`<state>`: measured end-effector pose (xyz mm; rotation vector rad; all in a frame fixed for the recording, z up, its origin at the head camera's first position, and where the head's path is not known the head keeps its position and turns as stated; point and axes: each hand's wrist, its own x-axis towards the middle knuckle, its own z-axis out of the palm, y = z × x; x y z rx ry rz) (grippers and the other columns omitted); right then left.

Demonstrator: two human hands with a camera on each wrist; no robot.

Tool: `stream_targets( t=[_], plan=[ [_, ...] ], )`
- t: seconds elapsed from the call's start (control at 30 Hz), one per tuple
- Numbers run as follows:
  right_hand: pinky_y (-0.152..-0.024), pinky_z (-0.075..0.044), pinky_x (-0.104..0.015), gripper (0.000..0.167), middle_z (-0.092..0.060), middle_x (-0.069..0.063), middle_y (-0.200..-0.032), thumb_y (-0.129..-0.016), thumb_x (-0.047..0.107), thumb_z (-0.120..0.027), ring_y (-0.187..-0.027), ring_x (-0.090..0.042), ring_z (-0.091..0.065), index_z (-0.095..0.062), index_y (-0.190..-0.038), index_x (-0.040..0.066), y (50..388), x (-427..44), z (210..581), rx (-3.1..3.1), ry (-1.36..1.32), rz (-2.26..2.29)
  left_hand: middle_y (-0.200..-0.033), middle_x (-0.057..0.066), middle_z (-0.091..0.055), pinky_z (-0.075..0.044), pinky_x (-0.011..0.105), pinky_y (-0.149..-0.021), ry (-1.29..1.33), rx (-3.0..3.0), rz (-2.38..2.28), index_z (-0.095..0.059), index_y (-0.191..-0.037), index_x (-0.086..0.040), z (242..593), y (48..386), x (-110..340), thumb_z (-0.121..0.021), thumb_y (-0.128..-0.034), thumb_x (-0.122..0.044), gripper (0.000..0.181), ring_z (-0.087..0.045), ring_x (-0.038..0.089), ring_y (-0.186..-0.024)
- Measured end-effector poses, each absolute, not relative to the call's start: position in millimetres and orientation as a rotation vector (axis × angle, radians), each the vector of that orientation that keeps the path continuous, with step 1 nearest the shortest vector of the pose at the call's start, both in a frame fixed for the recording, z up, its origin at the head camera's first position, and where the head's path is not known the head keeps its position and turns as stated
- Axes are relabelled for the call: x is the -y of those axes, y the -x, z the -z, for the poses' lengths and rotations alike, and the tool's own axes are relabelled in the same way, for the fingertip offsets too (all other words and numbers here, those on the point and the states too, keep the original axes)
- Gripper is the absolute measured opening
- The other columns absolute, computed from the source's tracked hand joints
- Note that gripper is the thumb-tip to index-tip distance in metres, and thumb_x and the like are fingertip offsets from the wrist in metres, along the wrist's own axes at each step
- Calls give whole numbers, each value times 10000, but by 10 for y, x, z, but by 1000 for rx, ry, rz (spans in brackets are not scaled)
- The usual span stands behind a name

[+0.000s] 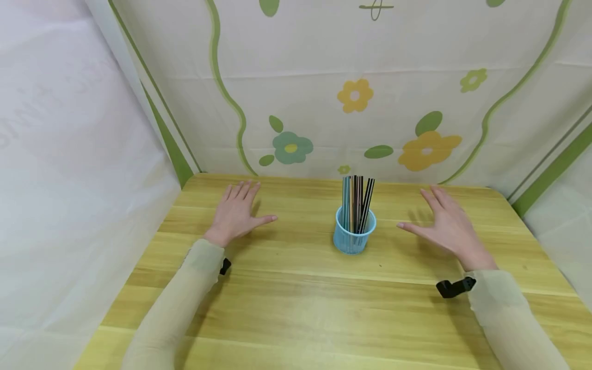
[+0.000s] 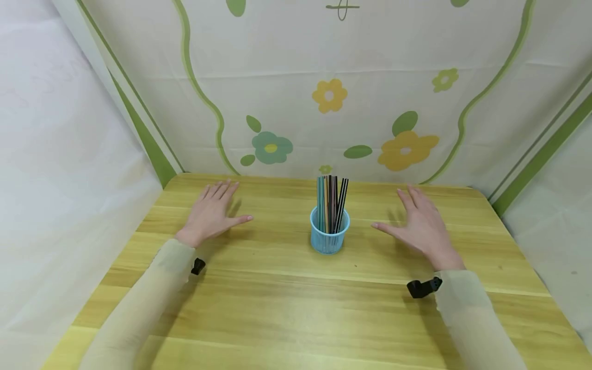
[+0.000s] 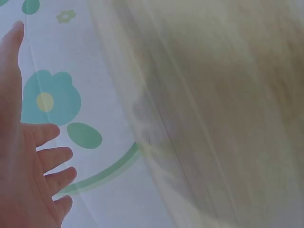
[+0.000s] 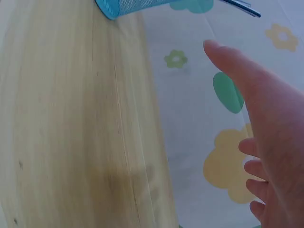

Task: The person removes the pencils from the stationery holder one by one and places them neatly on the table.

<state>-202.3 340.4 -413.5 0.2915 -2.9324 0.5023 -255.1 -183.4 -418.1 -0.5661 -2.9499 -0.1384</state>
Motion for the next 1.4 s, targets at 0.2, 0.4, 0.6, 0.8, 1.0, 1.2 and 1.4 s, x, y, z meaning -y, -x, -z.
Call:
stream_targets(
  t=[0.2,0.4,0.6,0.8,1.0,1.2,1.4],
  plan=[
    [-1129,-144,-723,1126,-128,-211,-1665,-848,641,-739,-1475,-505,-154,-175,-1627,56,2019,-3257,4084,2910,-252,-706,-1637,163,-273,-137,506,-1224,539,2952,399,-250,-1616,-80,4192,2575,1793,-418,-867,-866,1099,-236,368,-1496],
    [-1081,-268,-729,953,-323,-227,-1597,-888,550,-755,-1411,-526,-301,-320,-1597,84,1969,-3089,4084,2811,-207,-1025,-1629,99,-312,-226,544,-1193,423,2910,903,-296,-1609,-128,4161,2545,1704,-486,-889,-813,1012,-284,341,-1478],
    [-1092,-353,-631,795,-470,-172,-1519,-910,484,-762,-1369,-452,-422,-459,-1531,92,1925,-2886,4096,2691,-168,-1360,-1563,74,-431,-303,537,-1163,364,2732,1316,-448,-1543,-158,4155,2508,1577,-612,-903,-708,860,-368,296,-1439],
    [-1110,-375,-554,742,-521,-116,-1482,-901,437,-789,-1373,-365,-454,-501,-1502,109,1920,-2673,4138,2673,-222,-1515,-1509,41,-501,-347,471,-1153,395,2597,1593,-503,-1501,-145,4181,2463,1459,-670,-932,-595,745,-446,230,-1388],
    [-1118,-359,-567,813,-502,-117,-1501,-868,393,-835,-1380,-372,-445,-464,-1522,86,1893,-2481,4184,2674,-320,-1555,-1491,63,-521,-341,344,-1155,476,2537,1712,-502,-1493,-105,4183,2416,1327,-713,-942,-504,713,-485,183,-1354],
    [-1121,-366,-550,911,-465,-114,-1532,-816,419,-874,-1374,-348,-459,-435,-1534,73,1881,-2347,4224,2677,-283,-1573,-1489,90,-522,-350,335,-1149,513,2486,1771,-511,-1485,-104,4146,2379,1196,-720,-945,-482,692,-496,169,-1342],
    [-1099,-396,-548,903,-503,-130,-1494,-808,430,-878,-1327,-345,-505,-458,-1521,68,1885,-2299,4276,2666,-256,-1578,-1450,81,-557,-387,387,-1131,536,2396,1886,-540,-1455,-83,4111,2358,1062,-747,-950,-388,625,-526,197,-1319]
  ],
)
